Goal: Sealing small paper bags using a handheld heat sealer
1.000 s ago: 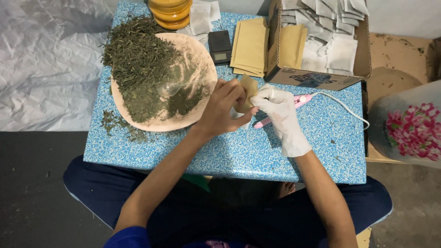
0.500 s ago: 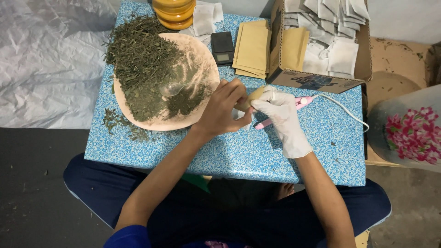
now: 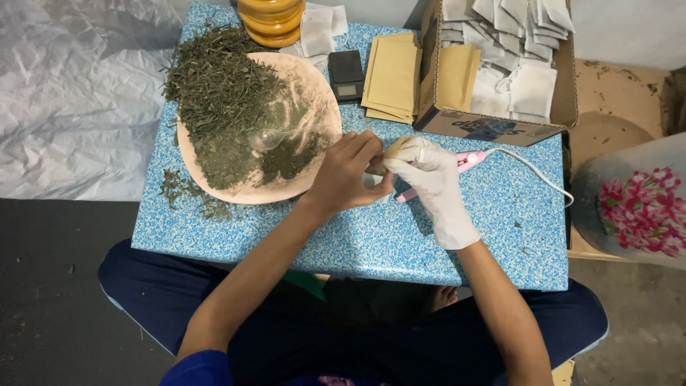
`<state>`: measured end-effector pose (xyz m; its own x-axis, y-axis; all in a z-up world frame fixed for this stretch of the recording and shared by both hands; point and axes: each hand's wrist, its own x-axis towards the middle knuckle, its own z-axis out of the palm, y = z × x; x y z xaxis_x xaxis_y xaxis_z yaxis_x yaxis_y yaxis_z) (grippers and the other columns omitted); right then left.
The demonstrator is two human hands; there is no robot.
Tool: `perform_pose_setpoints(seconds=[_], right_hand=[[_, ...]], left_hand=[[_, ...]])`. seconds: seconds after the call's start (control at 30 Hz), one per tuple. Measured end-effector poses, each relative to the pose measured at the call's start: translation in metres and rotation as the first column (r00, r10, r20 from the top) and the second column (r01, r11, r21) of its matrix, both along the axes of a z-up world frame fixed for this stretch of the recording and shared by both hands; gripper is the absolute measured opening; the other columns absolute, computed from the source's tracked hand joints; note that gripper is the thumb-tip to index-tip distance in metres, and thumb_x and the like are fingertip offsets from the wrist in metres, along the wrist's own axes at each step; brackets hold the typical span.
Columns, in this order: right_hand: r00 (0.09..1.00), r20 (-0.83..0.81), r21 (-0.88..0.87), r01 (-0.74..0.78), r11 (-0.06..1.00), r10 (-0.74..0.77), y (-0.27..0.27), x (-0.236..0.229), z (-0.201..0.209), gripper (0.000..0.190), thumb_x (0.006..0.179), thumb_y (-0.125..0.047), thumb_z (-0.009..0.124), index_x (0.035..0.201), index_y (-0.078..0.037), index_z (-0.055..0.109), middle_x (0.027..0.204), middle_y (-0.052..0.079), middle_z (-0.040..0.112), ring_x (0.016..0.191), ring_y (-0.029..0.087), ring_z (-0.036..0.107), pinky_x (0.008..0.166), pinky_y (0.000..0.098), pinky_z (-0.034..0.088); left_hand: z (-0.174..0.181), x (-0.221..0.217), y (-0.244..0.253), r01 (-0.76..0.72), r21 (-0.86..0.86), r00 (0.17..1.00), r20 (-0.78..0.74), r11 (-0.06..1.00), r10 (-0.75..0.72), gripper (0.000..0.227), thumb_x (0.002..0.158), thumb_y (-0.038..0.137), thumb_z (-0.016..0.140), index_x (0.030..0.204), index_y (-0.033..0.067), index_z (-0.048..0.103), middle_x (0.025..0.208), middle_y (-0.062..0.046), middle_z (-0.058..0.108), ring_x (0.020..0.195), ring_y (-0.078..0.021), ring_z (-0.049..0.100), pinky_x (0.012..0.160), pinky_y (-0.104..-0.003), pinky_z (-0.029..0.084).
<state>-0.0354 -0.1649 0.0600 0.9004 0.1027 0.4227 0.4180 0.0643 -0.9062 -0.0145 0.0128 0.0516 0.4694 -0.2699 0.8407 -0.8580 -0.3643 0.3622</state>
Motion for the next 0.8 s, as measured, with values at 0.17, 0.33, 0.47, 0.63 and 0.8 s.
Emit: perform_pose_setpoints(seconds=[0.17,0.33,0.47,0.63,0.8], right_hand=[[0.999,0.018,-0.027,0.037,0.999,-0.036,-0.006,0.005,-0.019,0.017,0.082,0.001,0.093,0.083,0.002,0.076,0.083,0.014,0.071,0.084,0.023,0.069,0.082,0.0359,0.054],[0.999,0.024,-0.050,0.047,0.998,-0.046,-0.004,0.004,-0.015,0.017,0.082,0.000,0.094,0.083,0.002,0.077,0.084,0.014,0.071,0.085,0.023,0.070,0.083,0.0360,0.055],[0.999,0.023,-0.066,0.050,0.997,-0.049,-0.011,0.008,-0.027,0.016,0.083,-0.001,0.094,0.084,0.001,0.078,0.084,0.013,0.072,0.085,0.023,0.071,0.083,0.0356,0.056],[0.999,-0.015,-0.021,0.048,0.999,-0.049,-0.009,-0.001,-0.016,0.013,0.085,0.002,0.091,0.085,-0.001,0.078,0.082,0.012,0.072,0.080,0.018,0.068,0.079,0.0312,0.054],[0.997,0.047,-0.097,0.066,0.993,-0.062,-0.010,0.003,-0.018,0.012,0.090,0.002,0.087,0.085,-0.002,0.078,0.082,0.011,0.072,0.080,0.018,0.068,0.076,0.0312,0.052]], left_hand=[[0.006,-0.002,0.002,-0.011,-0.001,1.000,-0.007,1.000,0.011,0.025,0.080,0.011,0.074,0.079,0.0145,0.050,0.075,-0.001,0.050,0.057,-0.0234,0.055,0.060,-0.034,0.048],[0.002,-0.001,0.002,-0.011,-0.004,1.000,-0.014,1.000,0.011,0.024,0.074,0.011,0.075,0.082,0.0137,0.052,0.077,-0.003,0.052,0.058,-0.0237,0.056,0.060,-0.034,0.050],[0.004,-0.001,0.005,0.027,-0.019,0.999,-0.038,0.999,-0.028,0.025,0.073,0.005,0.075,0.082,0.0124,0.053,0.078,-0.006,0.056,0.060,-0.0276,0.058,0.061,-0.035,0.052],[0.004,-0.002,0.006,0.044,-0.062,0.996,-0.080,0.997,-0.049,0.023,0.079,0.005,0.075,0.083,0.0117,0.054,0.081,-0.007,0.057,0.067,-0.0311,0.063,0.065,-0.039,0.056],[-0.007,0.002,0.006,0.074,-0.079,0.992,-0.099,0.994,-0.082,0.027,0.080,0.005,0.077,0.083,0.0132,0.052,0.084,-0.005,0.059,0.073,-0.0297,0.066,0.071,-0.039,0.058]])
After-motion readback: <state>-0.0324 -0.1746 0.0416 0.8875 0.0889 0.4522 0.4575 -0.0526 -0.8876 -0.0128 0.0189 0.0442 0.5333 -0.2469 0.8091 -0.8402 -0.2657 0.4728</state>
